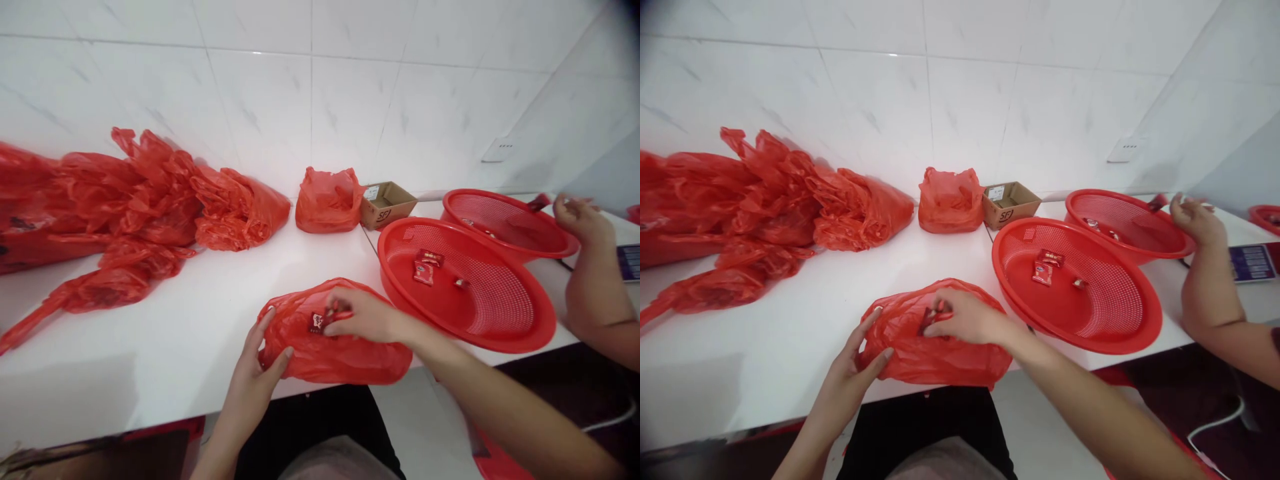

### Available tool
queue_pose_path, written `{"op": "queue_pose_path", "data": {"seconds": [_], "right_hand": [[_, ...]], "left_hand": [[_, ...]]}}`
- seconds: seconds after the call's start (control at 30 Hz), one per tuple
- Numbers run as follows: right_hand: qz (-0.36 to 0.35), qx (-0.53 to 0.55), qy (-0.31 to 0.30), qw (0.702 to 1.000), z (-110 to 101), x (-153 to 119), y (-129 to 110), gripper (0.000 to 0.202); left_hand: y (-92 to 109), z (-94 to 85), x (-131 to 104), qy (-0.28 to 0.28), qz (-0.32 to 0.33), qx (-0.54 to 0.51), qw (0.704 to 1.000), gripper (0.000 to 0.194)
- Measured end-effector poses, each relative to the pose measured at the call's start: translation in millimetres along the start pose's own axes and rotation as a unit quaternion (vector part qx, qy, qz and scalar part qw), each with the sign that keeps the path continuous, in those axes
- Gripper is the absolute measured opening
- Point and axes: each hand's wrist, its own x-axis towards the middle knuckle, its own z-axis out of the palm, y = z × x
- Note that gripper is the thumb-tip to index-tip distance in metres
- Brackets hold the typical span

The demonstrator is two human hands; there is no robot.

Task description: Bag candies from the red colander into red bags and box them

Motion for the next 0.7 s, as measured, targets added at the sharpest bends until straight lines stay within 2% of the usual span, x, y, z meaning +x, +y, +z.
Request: {"op": "queue_pose_path", "data": {"seconds": [0.07,0.13,0.23,0.33,0.43,0.53,0.6,0.7], "right_hand": [[0.014,-0.011,-0.021,1.0,26,18,10,0.015],[0.032,-0.012,-0.013,0.999,36,31,23,0.023],[0.019,-0.038,0.034,0.999,30,39,34,0.029],[0.0,-0.058,0.059,0.997,12,30,26,0.024],[-0.003,-0.052,0.093,0.994,-18,11,8,0.023],[0.029,-0.058,0.177,0.982,-64,-8,6,0.028],[0.074,-0.105,0.225,0.966,-99,-17,22,0.03],[0.162,-0.196,0.252,0.934,-151,-30,58,0.029]], "left_hand": [[0,-0.9,0,-0.001,-0.004,0.001,1.0,0.068],[-1,-2.5,-1,-0.003,-0.015,-0.003,1.0,0.069],[-2,-3.9,-5,-0.002,-0.02,-0.023,1.0,0.068],[-2,-3.1,-8,0.005,-0.024,-0.038,0.999,0.068],[-2,-2.5,-8,0.004,-0.023,-0.043,0.999,0.068],[-4,-3.6,-7,0.003,-0.031,-0.036,0.999,0.07],[-6,-4.6,-5,0.001,-0.028,-0.025,0.999,0.07],[-9,-4.3,-3,0.001,0.005,-0.013,1.0,0.067]]}}
